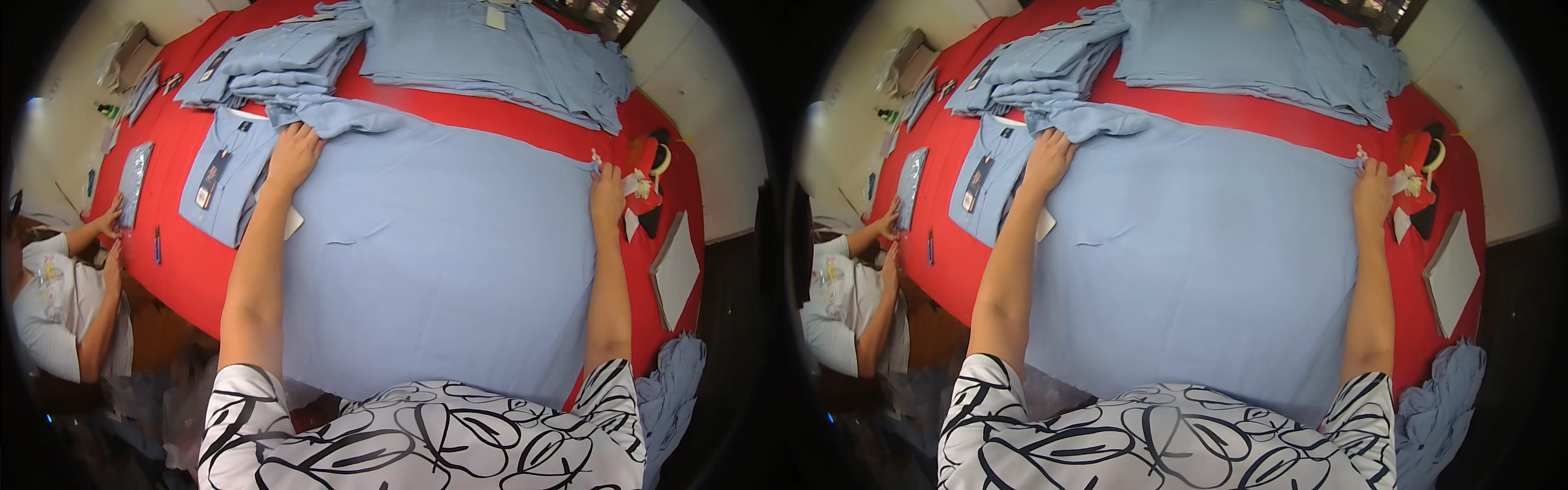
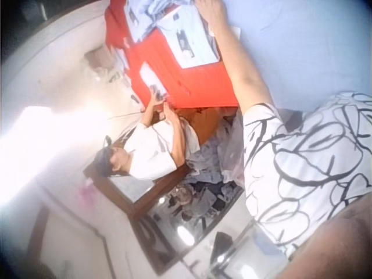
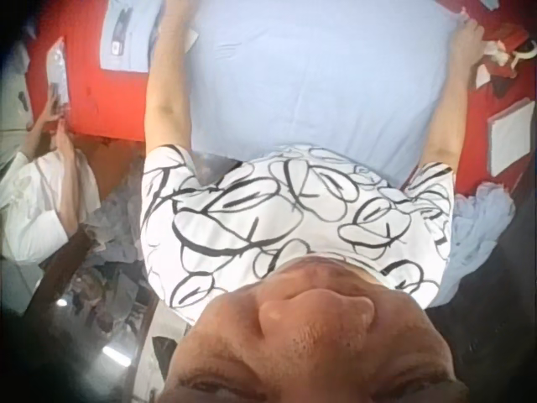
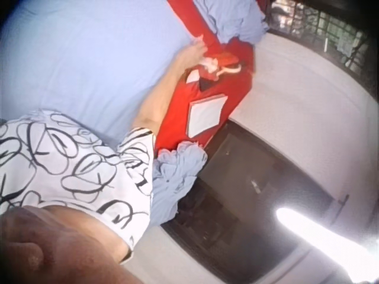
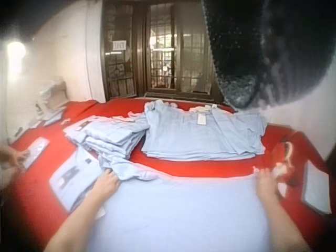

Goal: The person folds blue shirts on a red table using a cardboard template. They lay each shirt flat, place the template on the back, fold the sides and sleeves over the template, fold the bottom up, and then remove the template before finishing the fold.

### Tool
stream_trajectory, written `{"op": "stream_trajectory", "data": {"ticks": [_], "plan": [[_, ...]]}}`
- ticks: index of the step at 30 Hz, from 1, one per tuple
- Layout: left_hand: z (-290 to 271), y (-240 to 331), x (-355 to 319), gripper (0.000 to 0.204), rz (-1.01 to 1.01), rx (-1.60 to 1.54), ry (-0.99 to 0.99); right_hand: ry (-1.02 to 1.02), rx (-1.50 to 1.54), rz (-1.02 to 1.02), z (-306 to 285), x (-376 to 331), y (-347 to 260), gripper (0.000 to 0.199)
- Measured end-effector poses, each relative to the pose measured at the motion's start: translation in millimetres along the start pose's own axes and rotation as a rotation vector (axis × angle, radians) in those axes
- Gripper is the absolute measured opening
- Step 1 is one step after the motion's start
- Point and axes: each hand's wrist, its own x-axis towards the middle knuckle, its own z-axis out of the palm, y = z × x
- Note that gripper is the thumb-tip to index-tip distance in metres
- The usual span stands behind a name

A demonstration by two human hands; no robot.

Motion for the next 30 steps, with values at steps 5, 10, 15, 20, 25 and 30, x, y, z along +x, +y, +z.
{"op": "stream_trajectory", "data": {"ticks": [5, 10, 15, 20, 25, 30], "plan": [[-56.0, 30.6, -37.5, 0.029, -0.297, -0.053, -0.045, 0.116, -0.02, -0.022, -47.4, -43.5, -28.4, 0.036], [-99.8, 71.8, -127.1, 0.05, -0.39, -0.065, -0.215, -0.275, 0.213, -0.09, -81.0, -140.3, -63.8, 0.047], [-124.4, 52.2, -140.3, 0.042, -0.434, -0.24, -0.324, -0.294, 0.057, -0.008, -67.5, -165.8, -77.1, 0.054], [-127.7, 35.8, -151.2, 0.022, -0.325, -0.195, 0.024, -0.302, 0.073, 0.039, -69.8, -162.0, -81.9, 0.055], [-134.8, 9.5, -186.6, 0.019, -0.665, -0.099, 0.176, -0.306, 0.087, 0.042, -66.5, -163.8, -83.9, 0.057], [-126.3, 36.2, -197.3, 0.024, -0.551, 0.226, 0.179, -0.116, 0.254, 0.01, -53.7, -165.5, -49.4, 0.047]]}}
